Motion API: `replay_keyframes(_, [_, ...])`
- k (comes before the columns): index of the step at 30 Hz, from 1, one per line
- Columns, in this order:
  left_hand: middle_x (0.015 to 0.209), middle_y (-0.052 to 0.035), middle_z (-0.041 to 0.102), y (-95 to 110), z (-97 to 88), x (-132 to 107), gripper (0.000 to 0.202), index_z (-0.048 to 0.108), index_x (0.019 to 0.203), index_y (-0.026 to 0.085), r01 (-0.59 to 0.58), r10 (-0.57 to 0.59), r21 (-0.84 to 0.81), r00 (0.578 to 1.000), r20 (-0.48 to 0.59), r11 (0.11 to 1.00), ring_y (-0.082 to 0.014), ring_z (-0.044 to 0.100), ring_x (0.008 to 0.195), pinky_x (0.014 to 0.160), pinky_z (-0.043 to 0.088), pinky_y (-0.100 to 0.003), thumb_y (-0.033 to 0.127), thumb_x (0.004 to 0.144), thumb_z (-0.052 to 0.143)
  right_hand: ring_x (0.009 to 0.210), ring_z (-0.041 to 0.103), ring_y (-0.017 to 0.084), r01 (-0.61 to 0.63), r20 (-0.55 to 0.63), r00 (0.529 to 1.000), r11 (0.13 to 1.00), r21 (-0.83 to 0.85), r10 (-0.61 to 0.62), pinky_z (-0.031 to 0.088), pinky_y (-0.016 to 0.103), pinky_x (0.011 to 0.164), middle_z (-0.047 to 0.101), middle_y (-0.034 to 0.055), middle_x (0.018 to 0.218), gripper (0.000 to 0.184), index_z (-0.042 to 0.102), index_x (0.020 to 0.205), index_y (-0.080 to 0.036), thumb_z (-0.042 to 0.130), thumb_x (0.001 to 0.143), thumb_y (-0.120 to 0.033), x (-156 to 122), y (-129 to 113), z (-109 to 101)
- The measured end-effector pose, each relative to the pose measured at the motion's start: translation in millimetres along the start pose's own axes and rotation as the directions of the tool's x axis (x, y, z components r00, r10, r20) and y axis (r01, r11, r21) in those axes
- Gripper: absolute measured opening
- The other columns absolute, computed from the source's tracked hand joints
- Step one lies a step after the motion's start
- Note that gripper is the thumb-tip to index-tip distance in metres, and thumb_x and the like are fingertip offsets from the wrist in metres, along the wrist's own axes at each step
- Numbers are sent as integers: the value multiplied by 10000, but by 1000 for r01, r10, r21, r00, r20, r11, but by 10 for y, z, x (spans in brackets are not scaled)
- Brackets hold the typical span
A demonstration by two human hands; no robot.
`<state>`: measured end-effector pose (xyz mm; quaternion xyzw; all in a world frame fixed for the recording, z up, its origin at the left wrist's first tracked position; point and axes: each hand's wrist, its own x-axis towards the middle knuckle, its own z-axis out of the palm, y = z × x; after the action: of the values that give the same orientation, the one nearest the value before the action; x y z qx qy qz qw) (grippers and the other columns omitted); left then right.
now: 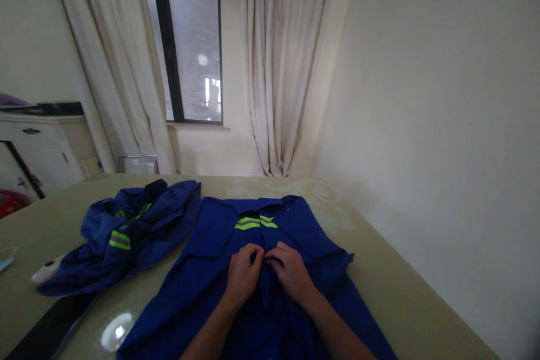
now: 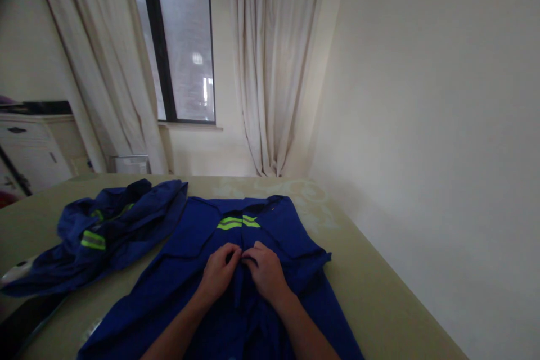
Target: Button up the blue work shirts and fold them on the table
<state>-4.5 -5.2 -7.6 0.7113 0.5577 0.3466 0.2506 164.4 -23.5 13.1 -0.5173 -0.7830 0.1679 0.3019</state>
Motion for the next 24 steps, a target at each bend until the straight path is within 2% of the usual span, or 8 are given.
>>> replay_keyframes(4, [946,-30,745,32,10,-14,272,701,918,235,-84,81,-74,996,-43,994,-207,666,920,854,473,-317,346,972,459,839,640,160,-56,-51,997,998,22,57,445,235,773,640,3,850,195,771,901,-247,592,966,-210,1,30,17])
replay_keyframes(8, [949,-40,736,78,41,-16,270,675,922,235,-133,125,-112,989,-76,985,-212,663,923,870,481,-323,345,984,436,869,651,170,-96,-132,987,995,2,95,454,242,796,655,13,888,172,754,917,-240,592,955,-197,-35,-17,57])
replay_keyframes(13, [984,-42,737,102,75,-26,335,641,1036,230,-113,113,-131,994,-5,985,-192,676,917,854,491,-320,271,1024,308,894,656,196,-159,-231,963,984,-80,137,470,269,823,673,34,934,115,726,908,-241,617,937,-220,-53,-68,77])
replay_keyframes(17, [1143,-64,725,125,63,-77,340,601,1252,223,-150,148,11,985,85,989,-208,650,1049,950,455,-359,195,983,395,809,652,194,-227,-291,933,974,-22,211,477,284,767,659,29,844,134,686,797,-226,657,911,-290,-21,-39,77])
replay_keyframes(20, [1198,-69,700,171,47,-125,462,522,1396,239,-186,165,165,977,133,969,-234,605,1111,975,427,-386,172,943,469,767,629,191,-190,-328,920,977,96,212,474,295,747,631,27,795,218,647,736,-223,618,920,-337,20,56,81])
replay_keyframes(22, [1189,-77,690,203,30,-147,482,495,1431,232,-178,148,246,979,137,953,-245,585,1120,963,424,-385,181,954,450,789,612,200,-169,-424,874,966,194,238,482,309,769,619,36,816,260,630,756,-224,569,935,-402,53,165,76])
replay_keyframes(24, [1205,-84,668,227,10,-158,443,525,1400,227,-165,138,323,985,103,932,-250,567,1126,956,417,-384,202,967,433,809,598,206,-199,-513,793,936,291,329,494,322,794,608,44,839,319,607,767,-225,518,937,-480,83,285,56])
